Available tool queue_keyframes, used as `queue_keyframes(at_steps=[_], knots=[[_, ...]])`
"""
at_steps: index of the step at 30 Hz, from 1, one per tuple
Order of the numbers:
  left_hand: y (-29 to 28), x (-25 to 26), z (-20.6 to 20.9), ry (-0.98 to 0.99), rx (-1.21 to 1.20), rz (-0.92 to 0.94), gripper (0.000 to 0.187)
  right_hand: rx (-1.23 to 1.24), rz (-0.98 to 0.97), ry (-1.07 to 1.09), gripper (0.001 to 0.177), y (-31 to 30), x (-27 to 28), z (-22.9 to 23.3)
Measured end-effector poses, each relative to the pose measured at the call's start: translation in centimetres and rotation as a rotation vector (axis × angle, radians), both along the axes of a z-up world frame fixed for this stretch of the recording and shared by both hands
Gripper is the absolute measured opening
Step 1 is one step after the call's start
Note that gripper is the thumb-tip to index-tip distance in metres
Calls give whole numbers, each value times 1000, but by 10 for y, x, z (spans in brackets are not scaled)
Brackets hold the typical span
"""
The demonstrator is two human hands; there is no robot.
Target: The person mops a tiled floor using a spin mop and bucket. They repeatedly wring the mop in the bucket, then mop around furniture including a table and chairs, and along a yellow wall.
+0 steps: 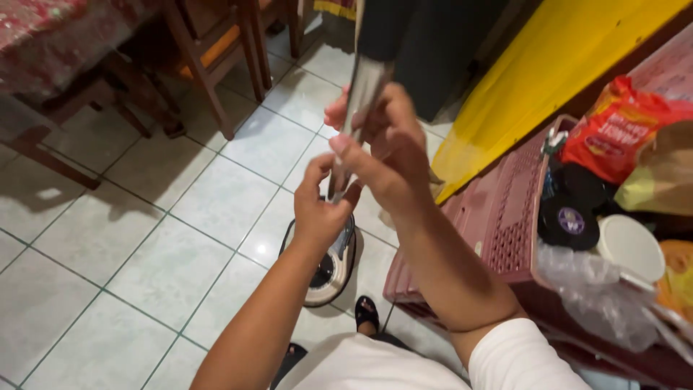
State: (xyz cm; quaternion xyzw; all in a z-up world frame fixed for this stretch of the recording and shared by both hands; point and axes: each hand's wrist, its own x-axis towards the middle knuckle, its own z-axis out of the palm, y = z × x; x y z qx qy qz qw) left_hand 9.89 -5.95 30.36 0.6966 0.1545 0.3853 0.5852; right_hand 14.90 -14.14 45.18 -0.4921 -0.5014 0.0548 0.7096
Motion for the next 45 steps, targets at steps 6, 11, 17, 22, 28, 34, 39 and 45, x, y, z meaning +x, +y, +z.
queue_keyframes(at_steps=[6,11,17,22,28,34,39,45], knots=[[9,38,-79,242,-63,-17,34,30,-91,144,40,35,28,-31],[25,52,-185,428,-133,-79,28,-224,-141,283,50,41,36,-91],[27,39,-247,582,-112,-130,27,-372,-45,438,36,47,43,-218],[33,55,-234,800,-70,-151,40,-504,-44,417,31,47,72,-226],[19,74,-46,438,-3,-126,48,-40,74,249,38,45,111,-66],[40,87,-38,383,-55,-148,52,-26,149,259,44,67,102,-15],[50,92,-139,533,-46,-152,52,-253,33,381,47,70,100,-97],[32,59,-199,734,65,-208,55,-396,-190,233,30,53,109,-275]])
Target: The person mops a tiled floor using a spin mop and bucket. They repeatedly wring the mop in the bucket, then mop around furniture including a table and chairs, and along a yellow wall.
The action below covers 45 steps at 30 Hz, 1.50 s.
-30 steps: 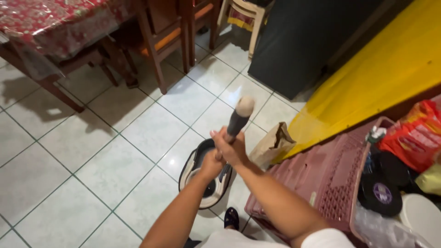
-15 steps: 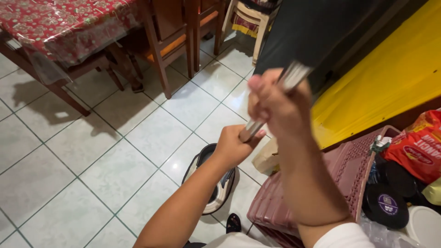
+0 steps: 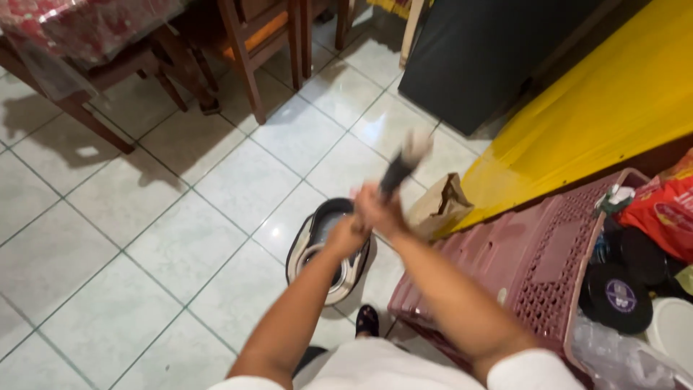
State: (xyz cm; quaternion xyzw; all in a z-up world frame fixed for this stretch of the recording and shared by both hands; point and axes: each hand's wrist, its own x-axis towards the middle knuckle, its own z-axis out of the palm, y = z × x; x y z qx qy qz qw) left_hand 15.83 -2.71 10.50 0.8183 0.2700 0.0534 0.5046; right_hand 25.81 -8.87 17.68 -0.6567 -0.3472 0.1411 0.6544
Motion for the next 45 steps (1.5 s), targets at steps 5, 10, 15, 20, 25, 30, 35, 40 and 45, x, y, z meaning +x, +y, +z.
queue_keyframes(at_steps=[5,10,15,20,25,30,35,40,45], knots=[[-7,-24,-20,202,-21,-26,44,-247,-39,11,35,-14,-38,-14],[3,-2,115,-51,178,1,56,-157,40,-65,34,0,-30,185],[10,6,159,-393,336,70,56,99,348,161,41,9,-35,271],[26,-3,37,69,101,-4,61,-33,-6,7,33,42,-23,87],[11,-31,-47,139,32,47,50,-34,249,109,34,15,-61,42],[24,-36,34,41,170,6,44,-114,162,-3,38,34,-34,33],[52,20,105,-43,361,100,51,-44,159,-120,43,56,-25,229],[58,24,30,-79,197,155,49,4,200,49,42,67,-24,182],[28,-18,-39,103,26,83,55,-180,97,57,36,43,-33,22]])
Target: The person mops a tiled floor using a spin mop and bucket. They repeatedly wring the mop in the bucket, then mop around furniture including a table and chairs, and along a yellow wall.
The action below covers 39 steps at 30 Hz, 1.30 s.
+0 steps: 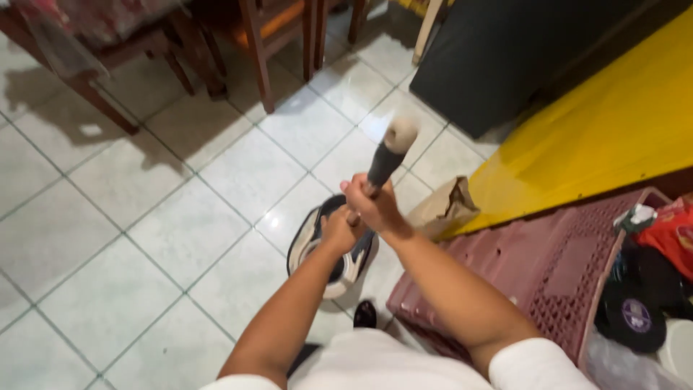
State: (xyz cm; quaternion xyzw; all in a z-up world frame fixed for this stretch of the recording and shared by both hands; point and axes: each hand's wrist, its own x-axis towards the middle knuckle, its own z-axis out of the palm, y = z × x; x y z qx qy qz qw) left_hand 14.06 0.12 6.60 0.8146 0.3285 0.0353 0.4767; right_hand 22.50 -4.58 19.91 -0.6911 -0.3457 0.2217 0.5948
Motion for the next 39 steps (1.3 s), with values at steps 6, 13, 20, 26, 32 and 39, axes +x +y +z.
queue_keyframes(at_steps=[6,13,20,26,32,39], knots=[[-1,-15,17,34,-22,24,46,114,110,-22,39,-8,-20,19],[19,23,159,-175,224,-29,49,100,-11,5,40,11,-8,213],[5,1,22,-25,171,-89,65,310,116,403,36,7,1,19],[-14,-37,-45,-46,54,-114,59,340,26,353,32,-27,-53,-28],[7,14,139,-331,298,7,48,229,116,-169,47,-4,-10,195],[1,2,112,-508,247,56,44,436,255,-157,44,0,-18,164]])
